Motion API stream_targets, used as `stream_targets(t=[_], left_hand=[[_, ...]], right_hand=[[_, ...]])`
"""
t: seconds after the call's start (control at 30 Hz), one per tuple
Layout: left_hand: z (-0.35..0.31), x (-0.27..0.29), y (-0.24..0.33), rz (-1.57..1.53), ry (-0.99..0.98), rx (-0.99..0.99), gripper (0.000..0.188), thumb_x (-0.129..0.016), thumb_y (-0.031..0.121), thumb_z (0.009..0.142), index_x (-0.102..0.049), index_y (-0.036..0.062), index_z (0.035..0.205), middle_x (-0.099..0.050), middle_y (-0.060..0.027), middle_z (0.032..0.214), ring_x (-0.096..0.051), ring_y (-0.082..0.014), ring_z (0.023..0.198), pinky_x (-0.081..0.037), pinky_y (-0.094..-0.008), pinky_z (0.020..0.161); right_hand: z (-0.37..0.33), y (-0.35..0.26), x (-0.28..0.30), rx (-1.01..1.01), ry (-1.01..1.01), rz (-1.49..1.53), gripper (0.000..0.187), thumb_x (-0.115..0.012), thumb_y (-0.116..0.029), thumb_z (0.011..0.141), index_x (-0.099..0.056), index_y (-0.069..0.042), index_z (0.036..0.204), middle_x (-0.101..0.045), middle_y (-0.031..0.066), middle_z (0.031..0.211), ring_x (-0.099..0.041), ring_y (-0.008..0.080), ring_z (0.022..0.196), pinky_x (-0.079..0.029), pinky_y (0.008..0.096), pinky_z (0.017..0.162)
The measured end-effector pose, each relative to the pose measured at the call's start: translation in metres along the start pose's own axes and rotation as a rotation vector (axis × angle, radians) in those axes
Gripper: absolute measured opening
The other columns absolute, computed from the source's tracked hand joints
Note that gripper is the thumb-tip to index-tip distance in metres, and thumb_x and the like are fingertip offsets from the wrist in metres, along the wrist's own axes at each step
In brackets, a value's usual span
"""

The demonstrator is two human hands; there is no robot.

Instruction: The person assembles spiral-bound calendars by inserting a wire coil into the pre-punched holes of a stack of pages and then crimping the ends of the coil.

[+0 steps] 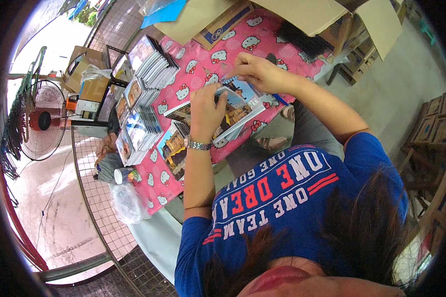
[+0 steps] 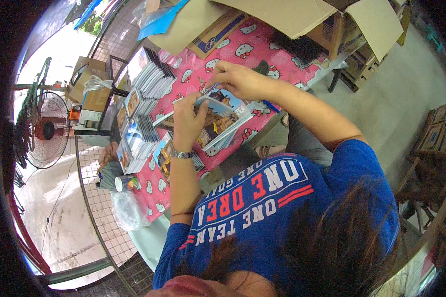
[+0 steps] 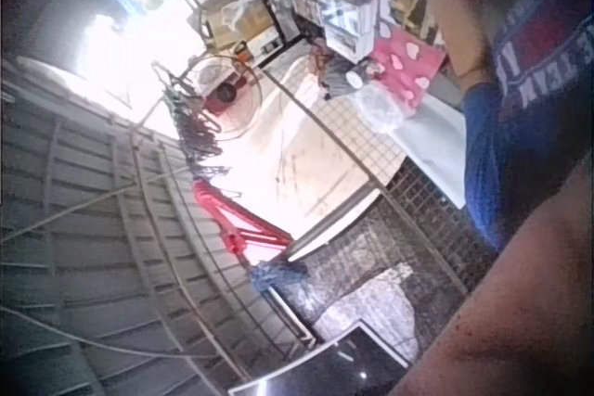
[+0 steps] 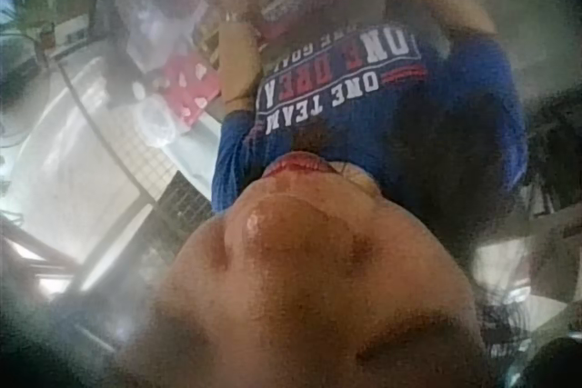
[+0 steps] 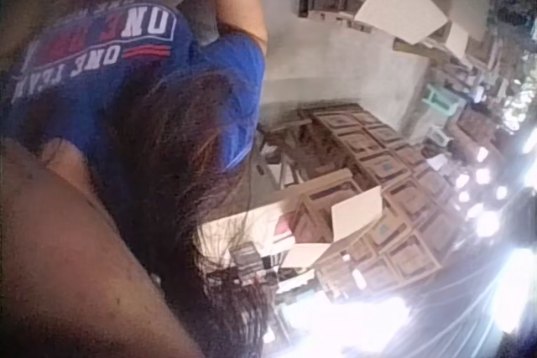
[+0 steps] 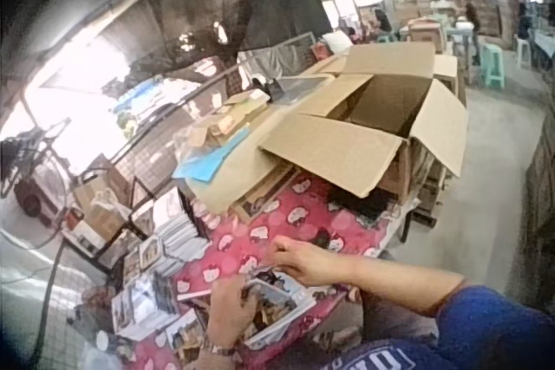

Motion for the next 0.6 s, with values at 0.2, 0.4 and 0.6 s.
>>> stream_targets(t=[0.2,0.4,0.6], left_hand=[[-0.001,-0.001,-0.001,-0.001,-0.004,-0.009,0.021,-0.067,0.015,0.083,-0.064,0.004,0.1,-0.068,-0.0133,0.097,-0.062,-0.0314,0.092,-0.04,-0.041,0.086],[-0.003,-0.001,0.002,-0.011,0.05,-0.049,0.022,-0.068,0.017,0.083,-0.066,0.0024,0.099,-0.068,-0.0154,0.094,-0.061,-0.0334,0.09,-0.042,-0.0418,0.084],[-0.002,-0.004,-0.002,0.007,0.006,-0.02,0.021,-0.068,0.015,0.082,-0.065,0.0032,0.099,-0.068,-0.0137,0.097,-0.062,-0.0317,0.092,-0.04,-0.0412,0.086]], right_hand=[[0.002,-0.001,0.002,0.121,-0.007,0.057,0.041,-0.056,0.01,0.079,-0.066,-0.008,0.114,-0.057,0.0131,0.101,-0.06,0.0315,0.096,-0.049,0.041,0.081],[0.001,-0.004,-0.001,0.054,-0.14,0.051,0.045,-0.053,0.009,0.079,-0.066,-0.012,0.117,-0.059,0.0139,0.099,-0.061,0.0341,0.095,-0.05,0.0427,0.081],[0.004,-0.01,-0.002,0.043,-0.188,-0.13,0.051,-0.053,0.007,0.079,-0.065,-0.019,0.121,-0.058,0.0124,0.095,-0.06,0.0317,0.091,-0.05,0.0418,0.076]])
Point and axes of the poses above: each hand's wrist, its own z-axis towards the middle knuckle, its own x-axis out of the back of the hand, y = z × x, the point moved 7 cm from there along z, towards the middle knuckle
